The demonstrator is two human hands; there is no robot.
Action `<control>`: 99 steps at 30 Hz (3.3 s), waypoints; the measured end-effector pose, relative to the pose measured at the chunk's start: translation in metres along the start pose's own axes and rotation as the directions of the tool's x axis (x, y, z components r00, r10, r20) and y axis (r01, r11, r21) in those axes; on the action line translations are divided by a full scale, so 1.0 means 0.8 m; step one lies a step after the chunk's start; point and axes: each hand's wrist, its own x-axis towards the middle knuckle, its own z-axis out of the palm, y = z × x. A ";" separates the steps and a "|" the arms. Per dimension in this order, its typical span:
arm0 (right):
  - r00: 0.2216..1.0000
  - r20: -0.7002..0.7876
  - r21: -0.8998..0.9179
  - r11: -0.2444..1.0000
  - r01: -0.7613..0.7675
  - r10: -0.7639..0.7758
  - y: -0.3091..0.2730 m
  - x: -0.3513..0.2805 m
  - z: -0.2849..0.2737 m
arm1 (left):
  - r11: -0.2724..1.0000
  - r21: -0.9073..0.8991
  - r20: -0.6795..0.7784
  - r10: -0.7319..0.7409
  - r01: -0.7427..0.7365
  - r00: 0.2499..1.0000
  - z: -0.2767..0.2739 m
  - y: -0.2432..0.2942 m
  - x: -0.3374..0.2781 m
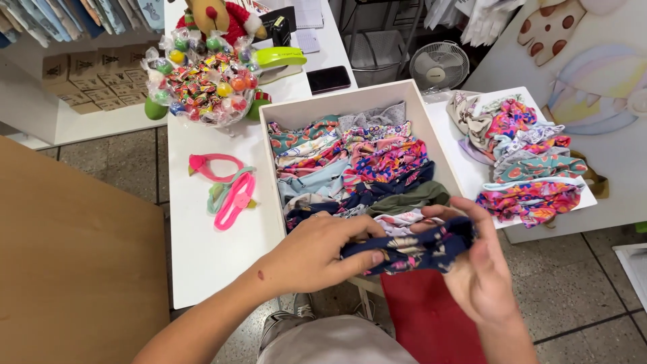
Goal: Organizing various hair accessories like scrunchies and headbands into a storage box on a counter.
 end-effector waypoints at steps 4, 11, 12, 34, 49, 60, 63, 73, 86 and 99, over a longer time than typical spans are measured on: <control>0.985 0.172 -0.520 0.852 0.066 0.029 -0.022 -0.009 -0.025 | 0.997 -0.078 0.023 -0.014 0.016 1.000 -0.010 0.006 -0.004; 0.956 0.289 -0.910 0.327 0.254 0.061 -0.065 0.030 -0.015 | 0.949 -0.051 0.161 0.315 -0.311 0.935 -0.024 -0.016 0.002; 0.945 0.323 -0.921 0.246 0.301 0.052 -0.071 0.046 -0.010 | 0.976 0.066 0.126 0.199 -0.209 0.972 -0.028 -0.023 0.008; 0.625 0.776 -0.433 -0.788 0.438 -0.079 0.041 0.402 -0.076 | 0.759 0.484 -0.432 -0.225 0.435 0.873 -0.062 -0.220 0.221; 0.958 0.056 -0.754 -0.618 0.225 0.281 -0.233 0.233 -0.120 | 0.656 0.574 -0.608 -0.058 0.489 0.792 -0.060 -0.186 0.202; 0.930 0.368 -0.637 -0.724 0.265 0.016 -0.148 0.044 -0.326 | 0.861 0.464 -0.564 0.104 0.210 0.819 -0.069 -0.172 0.197; 0.902 0.429 -0.703 -0.646 0.299 -0.049 -0.136 0.033 -0.315 | 0.920 0.339 -0.524 0.010 0.198 0.851 -0.071 -0.167 0.196; 0.795 0.393 -0.916 -0.276 0.293 -0.462 -0.155 0.010 -0.253 | 0.947 0.292 -0.465 0.016 0.136 0.885 -0.071 -0.168 0.190; 0.905 0.192 -0.952 0.150 0.265 -0.379 -0.196 0.064 -0.072 | 0.923 -0.010 -0.285 0.366 -0.384 0.886 -0.048 -0.060 0.167; 0.801 0.594 -0.753 0.405 0.518 0.080 -0.107 0.215 0.091 | 0.968 -0.023 0.125 0.252 -0.251 0.960 -0.138 -0.092 0.098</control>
